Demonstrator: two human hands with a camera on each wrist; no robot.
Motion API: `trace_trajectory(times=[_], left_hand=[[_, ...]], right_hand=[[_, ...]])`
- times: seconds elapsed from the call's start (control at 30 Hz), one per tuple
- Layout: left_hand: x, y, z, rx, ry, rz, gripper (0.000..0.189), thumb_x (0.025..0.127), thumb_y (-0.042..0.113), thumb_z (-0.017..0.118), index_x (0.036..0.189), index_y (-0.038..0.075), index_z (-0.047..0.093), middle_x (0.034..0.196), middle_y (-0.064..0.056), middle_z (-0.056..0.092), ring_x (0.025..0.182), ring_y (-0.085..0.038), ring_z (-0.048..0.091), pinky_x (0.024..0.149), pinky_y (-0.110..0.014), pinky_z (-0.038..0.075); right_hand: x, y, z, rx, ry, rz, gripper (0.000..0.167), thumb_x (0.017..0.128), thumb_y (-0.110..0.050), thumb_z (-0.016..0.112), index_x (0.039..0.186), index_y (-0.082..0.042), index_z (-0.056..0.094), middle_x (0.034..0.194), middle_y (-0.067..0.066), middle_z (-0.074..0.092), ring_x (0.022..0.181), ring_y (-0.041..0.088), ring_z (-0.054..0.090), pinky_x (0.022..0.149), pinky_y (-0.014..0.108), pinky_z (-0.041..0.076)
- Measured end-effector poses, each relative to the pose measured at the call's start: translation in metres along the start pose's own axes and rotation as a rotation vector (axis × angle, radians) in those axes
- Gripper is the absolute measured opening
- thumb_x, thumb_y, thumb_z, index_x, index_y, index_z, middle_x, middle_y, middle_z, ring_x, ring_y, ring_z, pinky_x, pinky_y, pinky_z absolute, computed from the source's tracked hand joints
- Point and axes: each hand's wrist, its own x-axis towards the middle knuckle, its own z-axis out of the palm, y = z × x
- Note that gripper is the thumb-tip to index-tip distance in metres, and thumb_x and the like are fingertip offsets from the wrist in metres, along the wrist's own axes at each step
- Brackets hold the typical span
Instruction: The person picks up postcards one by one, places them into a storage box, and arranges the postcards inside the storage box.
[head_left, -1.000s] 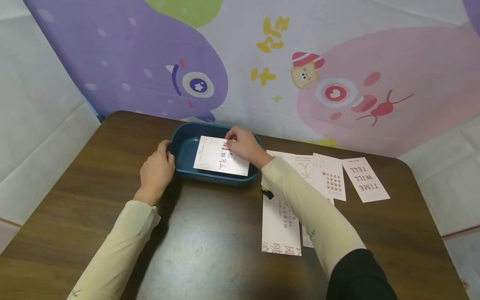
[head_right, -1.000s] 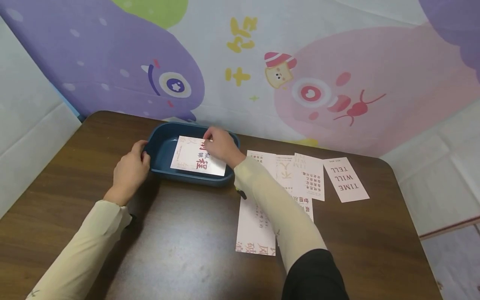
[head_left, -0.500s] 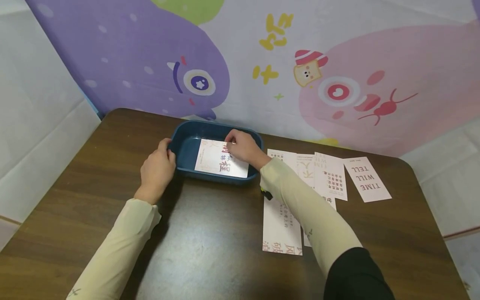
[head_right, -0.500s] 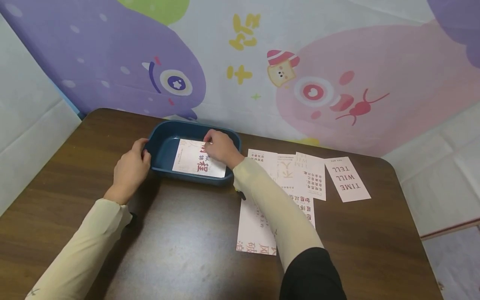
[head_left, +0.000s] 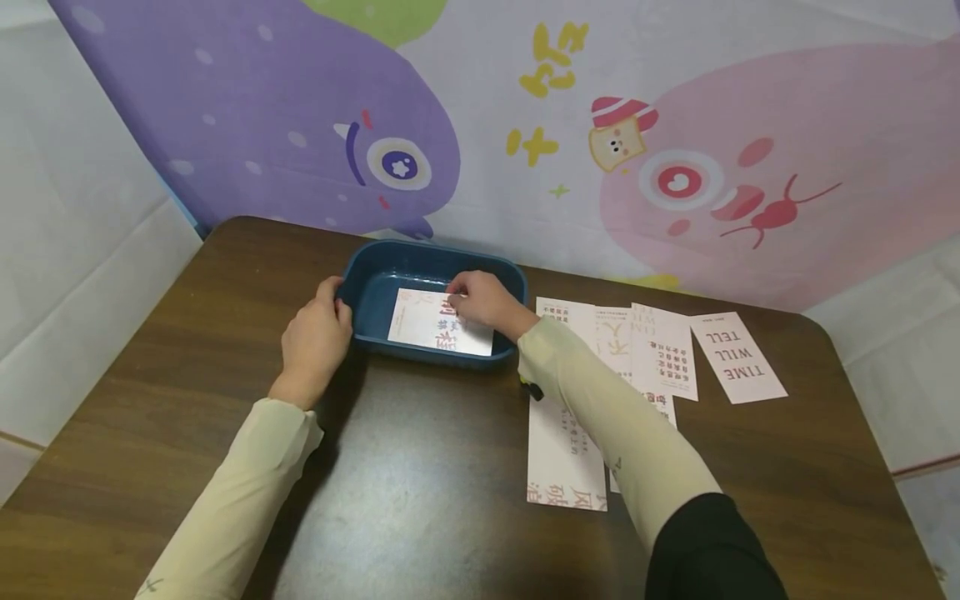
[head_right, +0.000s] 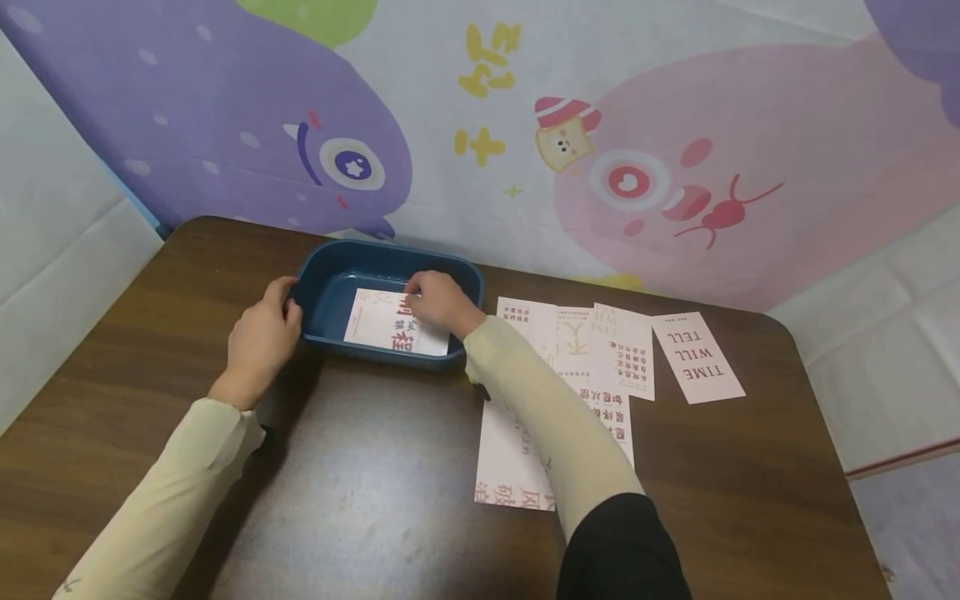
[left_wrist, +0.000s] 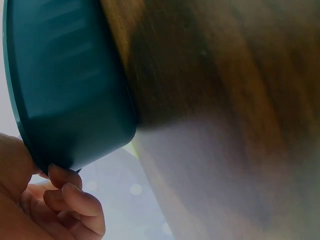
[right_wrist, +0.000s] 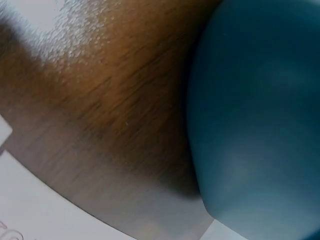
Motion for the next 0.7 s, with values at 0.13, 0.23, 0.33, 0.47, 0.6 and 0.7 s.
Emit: trace_trajectory(times=[0.13,0.23,0.33,0.47,0.6,0.7], left_hand=[[-0.0004,0.0004,-0.0001,-0.001,0.005,-0.003,0.040,0.095,0.018,0.038,0.133,0.007,0.045,0.104,-0.026,0.064,0.079,-0.042,0.062,0.061,-0.052,0.045],[-0.0008,0.0007,-0.0002,-0.001,0.003,-0.005,0.040,0.095,0.018,0.038,0.133,0.007,0.045,0.102,-0.025,0.065,0.077,-0.041,0.061,0.060,-0.051,0.045],[-0.0013,0.0013,-0.0004,-0.004,-0.002,-0.006,0.040,0.095,0.018,0.039,0.134,0.007,0.045,0.100,-0.025,0.065,0.075,-0.039,0.060,0.059,-0.050,0.045],[-0.0011,0.0009,-0.0004,-0.006,-0.001,-0.008,0.040,0.095,0.018,0.038,0.133,0.007,0.045,0.098,-0.025,0.065,0.073,-0.038,0.060,0.058,-0.048,0.044],[-0.0008,0.0008,-0.0005,-0.004,-0.004,-0.008,0.040,0.095,0.018,0.038,0.133,0.007,0.045,0.097,-0.025,0.065,0.071,-0.037,0.059,0.056,-0.047,0.044],[-0.0008,0.0011,-0.0005,-0.004,-0.003,-0.006,0.040,0.095,0.018,0.038,0.134,0.008,0.045,0.097,-0.025,0.065,0.072,-0.038,0.060,0.056,-0.048,0.044]], right_hand=[[-0.0005,0.0002,0.0005,-0.002,-0.004,0.006,0.024,0.092,-0.019,0.054,0.108,-0.006,0.065,0.103,0.008,0.065,0.087,0.018,0.052,0.080,0.032,0.044],[-0.0009,0.0003,0.0009,0.003,-0.008,0.019,0.023,0.092,-0.019,0.055,0.106,-0.006,0.066,0.099,0.007,0.064,0.084,0.017,0.053,0.077,0.031,0.045],[-0.0008,0.0009,0.0016,-0.028,-0.011,0.020,0.023,0.091,-0.019,0.057,0.106,-0.006,0.068,0.100,0.007,0.063,0.088,0.018,0.052,0.080,0.032,0.045],[-0.0001,0.0011,0.0030,-0.069,-0.009,0.015,0.023,0.091,-0.020,0.057,0.106,-0.007,0.069,0.104,0.007,0.065,0.094,0.018,0.054,0.086,0.034,0.044],[0.0003,0.0012,0.0038,-0.070,-0.013,0.016,0.022,0.091,-0.019,0.057,0.105,-0.007,0.070,0.105,0.007,0.067,0.093,0.018,0.058,0.087,0.035,0.046],[0.0016,0.0023,0.0043,-0.077,-0.017,0.009,0.021,0.090,-0.018,0.058,0.105,-0.008,0.070,0.103,0.007,0.068,0.092,0.018,0.058,0.087,0.034,0.046]])
